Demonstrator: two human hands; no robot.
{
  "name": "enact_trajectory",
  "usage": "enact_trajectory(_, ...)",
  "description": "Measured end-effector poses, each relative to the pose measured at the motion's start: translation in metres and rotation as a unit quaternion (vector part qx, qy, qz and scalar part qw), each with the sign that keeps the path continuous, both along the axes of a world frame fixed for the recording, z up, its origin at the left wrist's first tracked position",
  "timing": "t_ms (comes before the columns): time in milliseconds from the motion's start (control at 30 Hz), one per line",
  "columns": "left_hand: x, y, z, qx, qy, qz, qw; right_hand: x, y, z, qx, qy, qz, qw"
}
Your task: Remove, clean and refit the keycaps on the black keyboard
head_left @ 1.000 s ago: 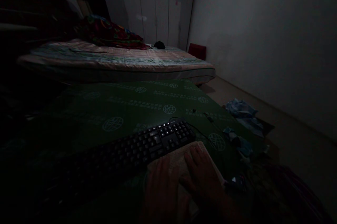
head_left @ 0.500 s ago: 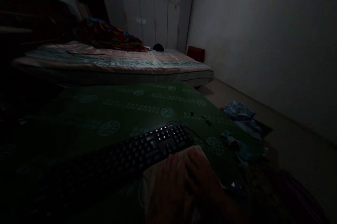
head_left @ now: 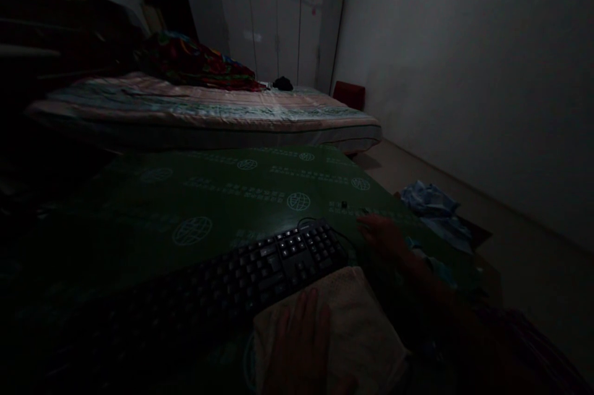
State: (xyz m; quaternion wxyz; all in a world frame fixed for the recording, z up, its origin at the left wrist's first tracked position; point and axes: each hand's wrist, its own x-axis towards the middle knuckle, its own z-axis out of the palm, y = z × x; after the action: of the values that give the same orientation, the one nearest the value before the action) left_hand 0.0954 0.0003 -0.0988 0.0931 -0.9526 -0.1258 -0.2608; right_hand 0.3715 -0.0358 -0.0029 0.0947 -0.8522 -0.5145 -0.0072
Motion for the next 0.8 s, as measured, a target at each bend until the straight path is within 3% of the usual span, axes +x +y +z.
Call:
enact_trajectory(200,-0.003,0.006,0.001,0.048,0.011,-0.002,0.999,0.033,0.066,0.011,-0.062,-0.02,-0.005,0.998)
enact_trajectory(367,-0.004,0.009,-0.007,0.069,0.004,0.002,0.998,0.04,0.096,0.013,-0.121,-0.028,-0.017,0.992)
enact_trajectory(633,-0.003,0.004,0.004,0.054,0.006,-0.005,0.998,0.051,0.106,0.006,-0.183,-0.01,-0.033,0.982)
enact_trajectory(800,-0.004,0.003,0.003,-0.014,-0.011,-0.027,0.999,0.035,0.089,0.02,-0.151,-0.009,0.009,0.988)
